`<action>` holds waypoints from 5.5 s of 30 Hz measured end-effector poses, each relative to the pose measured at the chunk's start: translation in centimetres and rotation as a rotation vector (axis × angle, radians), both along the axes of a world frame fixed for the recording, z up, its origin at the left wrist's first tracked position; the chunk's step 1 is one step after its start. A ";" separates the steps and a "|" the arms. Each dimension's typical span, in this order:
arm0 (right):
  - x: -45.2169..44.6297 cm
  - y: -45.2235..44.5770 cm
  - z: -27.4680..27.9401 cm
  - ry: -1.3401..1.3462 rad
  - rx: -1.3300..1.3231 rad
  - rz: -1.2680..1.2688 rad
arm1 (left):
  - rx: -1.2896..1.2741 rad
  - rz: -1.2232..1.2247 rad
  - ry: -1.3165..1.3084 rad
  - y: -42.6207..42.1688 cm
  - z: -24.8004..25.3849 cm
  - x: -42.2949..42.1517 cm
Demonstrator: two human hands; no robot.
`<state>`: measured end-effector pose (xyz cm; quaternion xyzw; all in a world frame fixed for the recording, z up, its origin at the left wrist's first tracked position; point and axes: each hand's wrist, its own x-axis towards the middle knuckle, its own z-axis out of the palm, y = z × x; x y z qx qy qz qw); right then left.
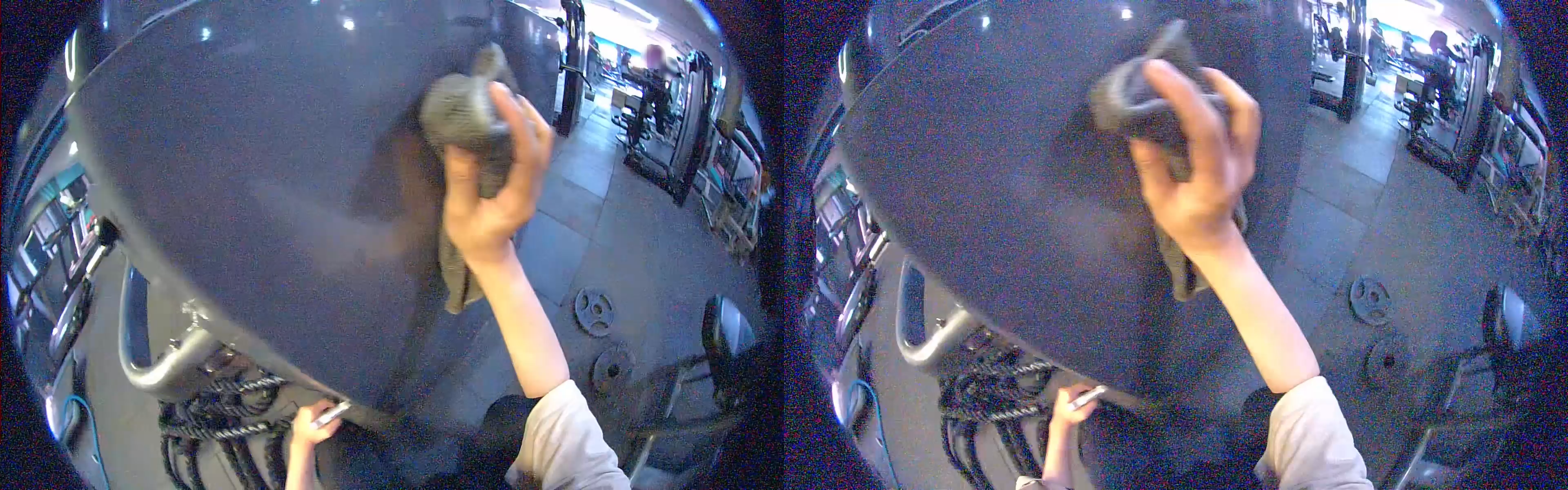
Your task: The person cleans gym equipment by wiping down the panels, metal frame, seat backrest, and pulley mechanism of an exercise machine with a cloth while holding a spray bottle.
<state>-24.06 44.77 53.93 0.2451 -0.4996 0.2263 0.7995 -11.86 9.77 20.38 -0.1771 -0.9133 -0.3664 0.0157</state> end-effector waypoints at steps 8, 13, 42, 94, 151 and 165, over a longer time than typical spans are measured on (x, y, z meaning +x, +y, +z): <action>-3.4 4.8 2.1 -0.013 -0.072 0.061 | 0.469 0.572 -0.011 2.8 -1.1 4.4; -4.8 7.4 2.9 -0.019 -0.062 0.011 | 0.777 0.815 0.125 2.5 -10.5 6.0; -13.3 19.7 -1.6 -0.404 -0.661 0.134 | 0.651 0.067 0.040 26.9 0.7 6.0; -11.6 17.5 -25.8 -0.770 -0.929 0.354 | 0.539 0.350 0.025 31.3 6.3 11.1; -10.2 15.2 -28.3 -0.512 -0.762 0.063 | 0.548 0.483 0.199 27.4 9.6 15.2; -7.7 12.4 -30.6 -0.527 -0.755 0.029 | 0.467 0.413 0.309 26.9 9.7 15.8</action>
